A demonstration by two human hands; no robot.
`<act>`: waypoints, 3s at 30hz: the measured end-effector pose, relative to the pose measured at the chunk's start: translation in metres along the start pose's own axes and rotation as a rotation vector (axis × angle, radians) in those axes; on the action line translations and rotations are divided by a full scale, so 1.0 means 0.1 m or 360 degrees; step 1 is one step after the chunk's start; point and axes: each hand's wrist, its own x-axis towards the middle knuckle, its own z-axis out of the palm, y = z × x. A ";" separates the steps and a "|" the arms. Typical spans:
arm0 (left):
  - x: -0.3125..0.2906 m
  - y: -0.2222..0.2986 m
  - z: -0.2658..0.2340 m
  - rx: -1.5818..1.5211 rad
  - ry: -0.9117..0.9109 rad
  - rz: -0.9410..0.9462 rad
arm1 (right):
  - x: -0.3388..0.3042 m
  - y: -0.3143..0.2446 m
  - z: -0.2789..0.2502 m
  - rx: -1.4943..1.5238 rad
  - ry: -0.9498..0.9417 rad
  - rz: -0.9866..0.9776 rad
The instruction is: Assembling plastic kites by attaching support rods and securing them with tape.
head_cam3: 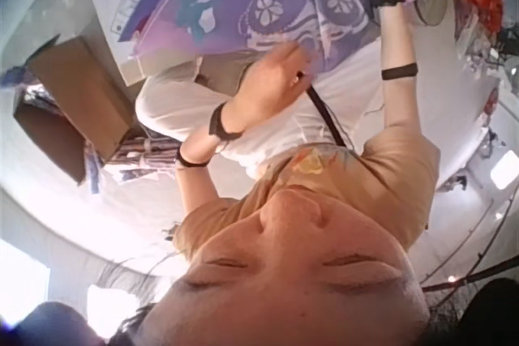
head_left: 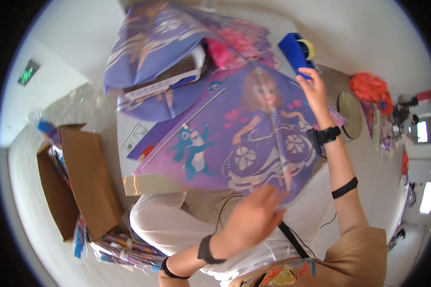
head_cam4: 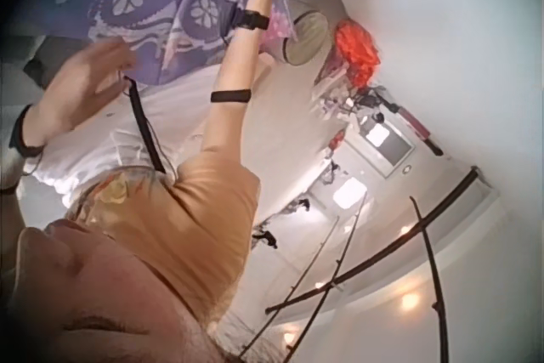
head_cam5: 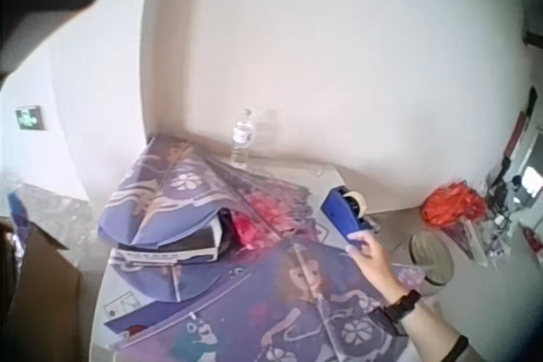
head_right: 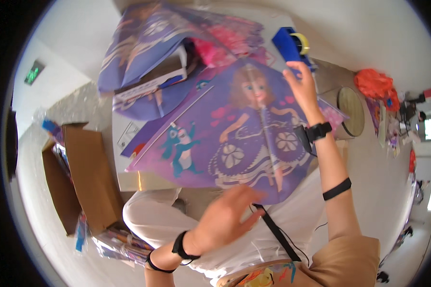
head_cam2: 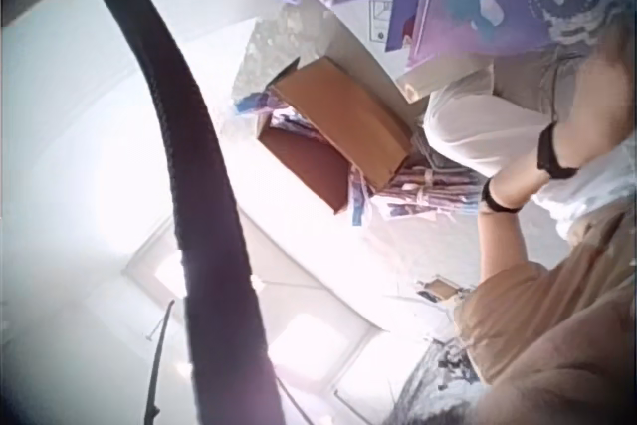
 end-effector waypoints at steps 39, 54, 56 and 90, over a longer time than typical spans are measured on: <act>0.87 1.05 1.94 -0.1475 -0.0934 -0.0494 | -1.88 0.97 -2.08 0.0930 0.0328 0.1030; 3.95 -0.88 1.72 -0.1704 0.0876 -0.0895 | -2.31 1.27 -1.54 0.1269 0.0477 0.1175; 4.18 -0.90 1.78 -0.1584 0.0873 -0.0867 | -2.34 1.32 -1.56 0.1250 0.0462 0.1209; -0.90 -0.18 -0.47 -0.1603 0.1954 0.0569 | -0.31 -1.42 -0.64 0.0647 -0.1696 0.0058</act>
